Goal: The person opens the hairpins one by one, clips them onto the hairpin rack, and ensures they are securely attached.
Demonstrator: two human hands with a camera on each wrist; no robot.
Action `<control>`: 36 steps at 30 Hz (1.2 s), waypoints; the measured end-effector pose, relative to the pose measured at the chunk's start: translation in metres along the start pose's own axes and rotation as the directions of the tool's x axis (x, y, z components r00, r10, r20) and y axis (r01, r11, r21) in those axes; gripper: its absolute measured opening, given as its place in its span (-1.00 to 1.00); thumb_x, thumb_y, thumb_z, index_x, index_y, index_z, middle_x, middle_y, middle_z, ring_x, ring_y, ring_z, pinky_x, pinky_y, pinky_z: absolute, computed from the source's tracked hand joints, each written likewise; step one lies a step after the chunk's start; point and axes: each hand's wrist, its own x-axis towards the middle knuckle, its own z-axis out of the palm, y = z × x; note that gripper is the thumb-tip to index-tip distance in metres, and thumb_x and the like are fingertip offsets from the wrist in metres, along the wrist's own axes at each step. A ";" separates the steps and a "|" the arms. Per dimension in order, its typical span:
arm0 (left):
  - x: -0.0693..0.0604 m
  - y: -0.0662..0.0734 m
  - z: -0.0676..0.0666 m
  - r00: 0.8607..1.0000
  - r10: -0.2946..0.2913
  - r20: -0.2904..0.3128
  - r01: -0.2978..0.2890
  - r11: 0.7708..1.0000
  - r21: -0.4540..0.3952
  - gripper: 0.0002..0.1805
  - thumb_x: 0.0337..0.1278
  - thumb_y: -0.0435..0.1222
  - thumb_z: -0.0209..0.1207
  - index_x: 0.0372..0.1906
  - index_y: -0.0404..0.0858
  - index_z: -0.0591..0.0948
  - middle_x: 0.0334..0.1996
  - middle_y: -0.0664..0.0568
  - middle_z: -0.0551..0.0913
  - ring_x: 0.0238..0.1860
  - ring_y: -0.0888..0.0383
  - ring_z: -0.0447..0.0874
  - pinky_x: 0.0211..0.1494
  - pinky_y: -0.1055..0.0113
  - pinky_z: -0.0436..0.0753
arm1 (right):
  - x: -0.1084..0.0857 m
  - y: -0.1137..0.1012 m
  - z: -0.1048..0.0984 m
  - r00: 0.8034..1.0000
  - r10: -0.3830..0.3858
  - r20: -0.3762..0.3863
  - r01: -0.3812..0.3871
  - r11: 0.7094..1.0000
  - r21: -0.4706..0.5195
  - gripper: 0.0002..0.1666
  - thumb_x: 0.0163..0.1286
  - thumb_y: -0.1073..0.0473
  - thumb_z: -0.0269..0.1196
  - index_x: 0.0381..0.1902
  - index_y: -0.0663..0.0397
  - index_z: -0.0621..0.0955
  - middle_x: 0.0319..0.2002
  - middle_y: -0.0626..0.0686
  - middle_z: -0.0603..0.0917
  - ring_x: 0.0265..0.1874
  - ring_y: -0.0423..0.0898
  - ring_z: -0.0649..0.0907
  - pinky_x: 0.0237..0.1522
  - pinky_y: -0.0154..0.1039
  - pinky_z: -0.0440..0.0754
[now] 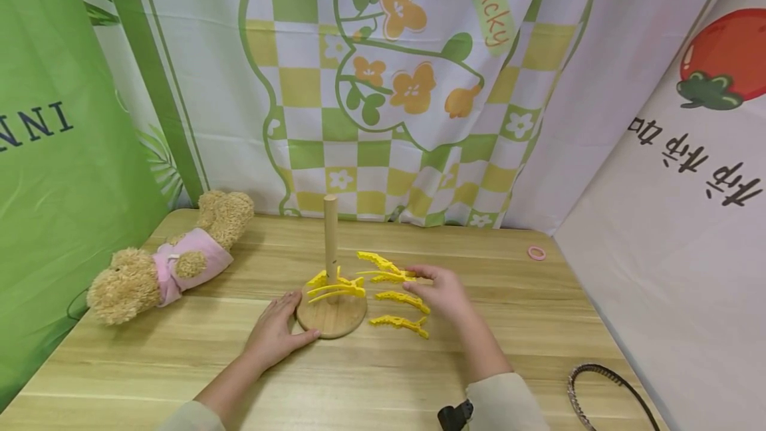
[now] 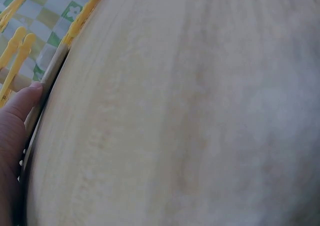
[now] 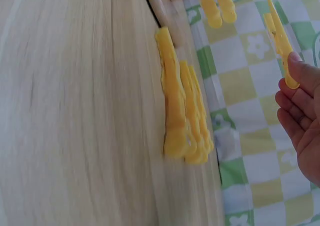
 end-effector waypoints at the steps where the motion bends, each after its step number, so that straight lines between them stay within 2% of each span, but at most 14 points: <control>1: 0.000 0.000 0.000 1.000 0.000 0.000 0.000 1.000 -0.001 0.11 -0.08 0.26 0.32 0.42 -0.43 0.29 0.42 -0.24 0.34 0.48 -0.18 0.21 0.60 -0.07 0.10 | 0.001 -0.003 0.003 1.000 -0.008 0.010 0.008 1.000 -0.005 -0.59 0.33 0.10 0.32 0.12 0.07 0.66 0.10 0.18 0.69 0.15 0.18 0.63 0.10 0.03 0.69; 5: 0.000 0.000 0.000 1.000 -0.002 0.001 0.002 1.000 -0.003 0.10 -0.09 0.25 0.33 0.41 -0.43 0.30 0.42 -0.24 0.34 0.48 -0.18 0.22 0.59 -0.07 0.11 | 0.009 -0.016 0.017 0.998 -0.036 0.049 0.038 0.999 -0.037 -0.63 0.33 0.10 0.32 0.08 0.01 0.69 0.07 0.11 0.72 0.14 0.14 0.64 0.12 0.06 0.66; 12: -0.001 0.000 0.000 1.000 0.000 -0.004 0.000 1.000 -0.007 0.10 -0.09 0.24 0.33 0.41 -0.44 0.30 0.42 -0.25 0.34 0.48 -0.18 0.22 0.59 -0.07 0.11 | 0.022 -0.030 0.037 0.990 -0.107 0.092 0.115 0.990 -0.081 -0.65 0.31 0.10 0.33 0.04 0.03 0.71 0.04 0.11 0.73 0.11 0.11 0.66 0.08 0.02 0.69; 18: -0.001 -0.001 0.002 1.000 0.002 -0.003 -0.002 1.000 -0.004 0.10 -0.08 0.24 0.33 0.41 -0.44 0.30 0.42 -0.25 0.34 0.48 -0.18 0.22 0.59 -0.06 0.11 | 0.029 -0.043 0.045 0.988 -0.093 0.125 0.107 0.988 -0.112 -0.66 0.30 0.07 0.34 0.02 -0.02 0.72 0.02 0.09 0.74 0.11 0.09 0.66 0.08 0.03 0.68; 28: -0.001 0.000 0.001 1.000 0.002 0.000 -0.002 1.000 -0.006 0.09 -0.08 0.24 0.33 0.41 -0.43 0.31 0.41 -0.26 0.35 0.48 -0.19 0.23 0.59 -0.07 0.11 | 0.035 -0.050 0.051 0.983 -0.055 0.175 0.075 0.991 -0.112 -0.65 0.31 0.04 0.33 0.05 -0.08 0.71 0.04 0.08 0.72 0.07 0.05 0.67 -0.14 -0.14 0.73; 36: -0.001 0.000 0.000 1.000 -0.002 -0.001 0.002 1.000 -0.003 0.09 -0.08 0.25 0.32 0.40 -0.44 0.32 0.41 -0.26 0.35 0.48 -0.19 0.23 0.60 -0.07 0.10 | 0.035 -0.049 0.052 0.978 -0.079 0.193 0.098 0.991 -0.093 -0.58 0.28 0.05 0.36 0.10 -0.04 0.68 0.09 0.14 0.70 0.17 0.15 0.62 0.14 0.07 0.65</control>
